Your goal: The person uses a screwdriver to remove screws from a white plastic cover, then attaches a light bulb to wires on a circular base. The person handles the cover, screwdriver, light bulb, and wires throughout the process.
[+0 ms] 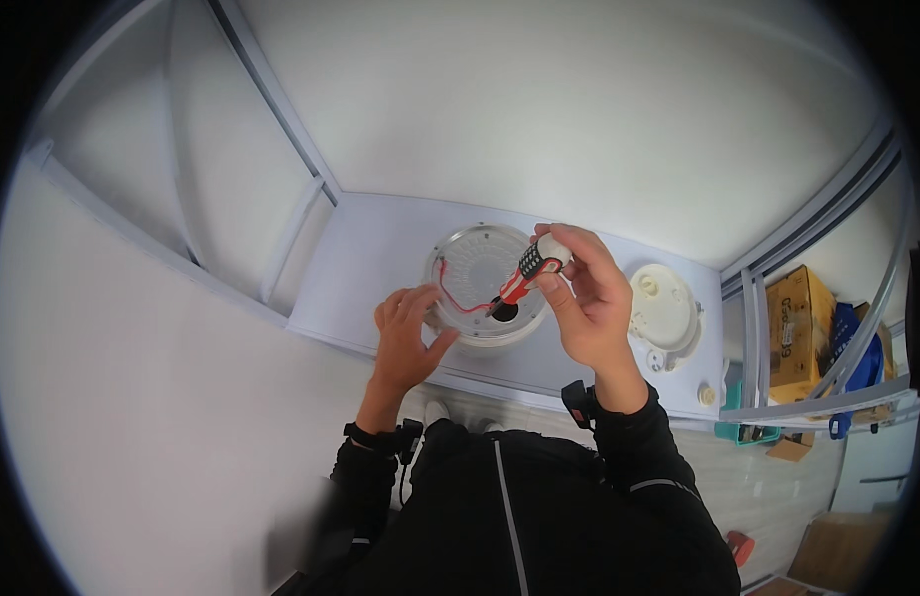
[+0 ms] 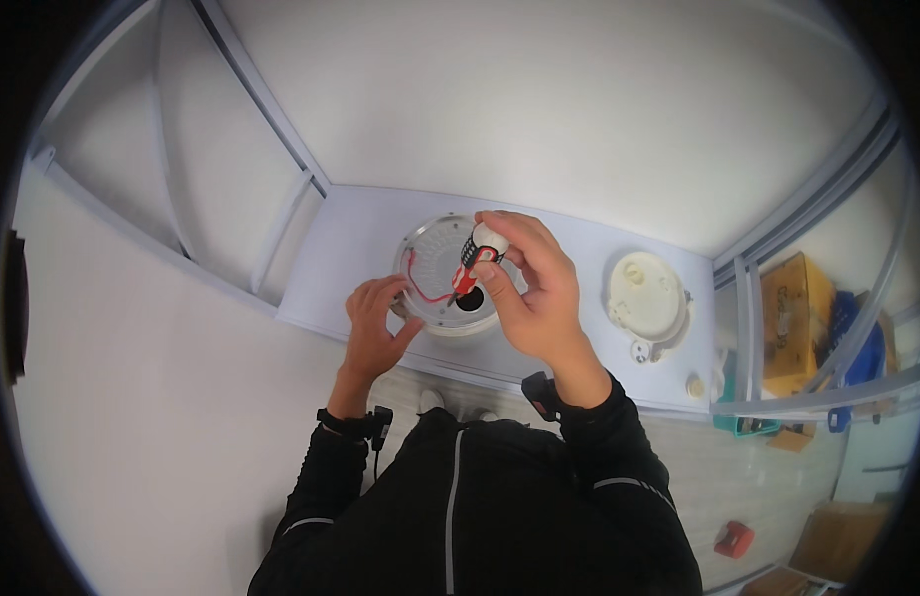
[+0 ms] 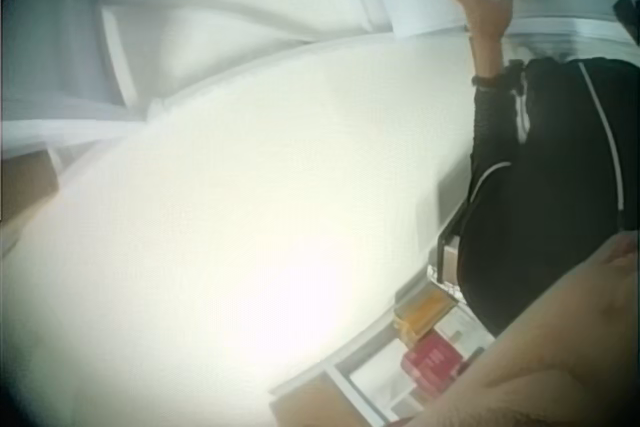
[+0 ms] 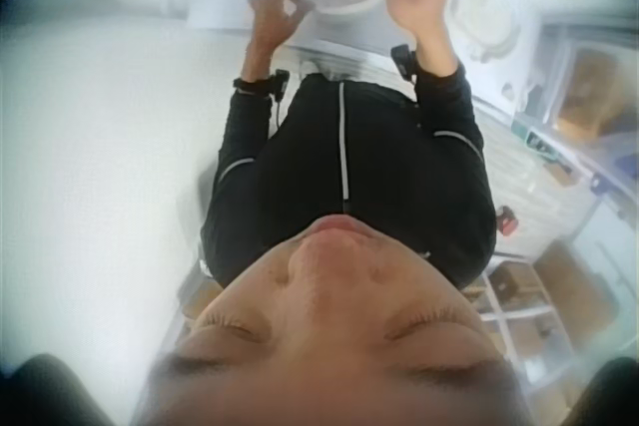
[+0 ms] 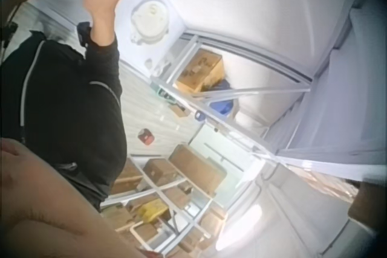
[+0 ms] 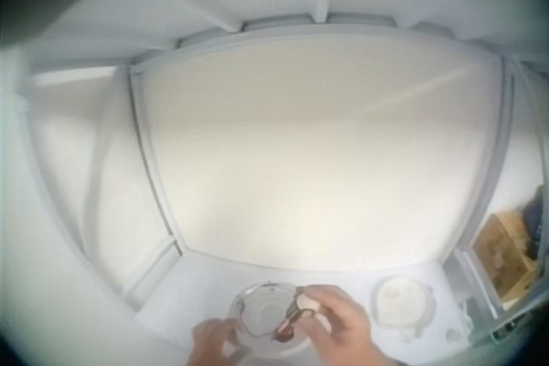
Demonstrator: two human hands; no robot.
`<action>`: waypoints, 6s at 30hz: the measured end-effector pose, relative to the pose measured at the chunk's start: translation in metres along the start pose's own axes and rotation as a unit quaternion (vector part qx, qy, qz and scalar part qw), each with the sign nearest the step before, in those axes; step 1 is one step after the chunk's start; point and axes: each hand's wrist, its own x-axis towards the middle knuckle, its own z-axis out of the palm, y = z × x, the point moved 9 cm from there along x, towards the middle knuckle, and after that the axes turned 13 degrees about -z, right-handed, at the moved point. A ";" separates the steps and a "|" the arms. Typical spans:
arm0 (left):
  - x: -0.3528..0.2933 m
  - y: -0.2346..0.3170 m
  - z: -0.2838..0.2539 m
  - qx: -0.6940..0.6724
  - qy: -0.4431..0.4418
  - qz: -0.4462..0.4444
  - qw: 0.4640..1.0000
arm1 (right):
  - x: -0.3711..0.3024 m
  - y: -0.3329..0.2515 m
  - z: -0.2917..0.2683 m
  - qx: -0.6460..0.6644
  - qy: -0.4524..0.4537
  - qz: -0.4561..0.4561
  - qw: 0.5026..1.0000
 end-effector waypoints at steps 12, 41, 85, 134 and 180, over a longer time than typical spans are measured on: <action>-0.013 0.020 0.018 -0.030 0.059 -0.033 0.997 | 0.002 -0.011 0.001 -0.019 -0.008 -0.038 0.999; -0.027 0.043 0.014 -0.123 0.041 -0.056 0.990 | -0.016 0.000 0.035 -0.040 -0.064 0.030 0.997; -0.028 0.040 0.017 -0.146 0.035 -0.081 0.985 | -0.002 -0.013 0.056 -0.096 -0.132 -0.021 0.986; -0.025 0.011 0.029 -0.270 -0.037 -0.156 0.949 | 0.008 -0.025 0.055 -0.066 -0.115 -0.082 0.988; -0.016 0.011 0.027 -0.137 -0.054 -0.074 0.986 | 0.010 -0.021 0.058 -0.030 -0.129 -0.045 0.990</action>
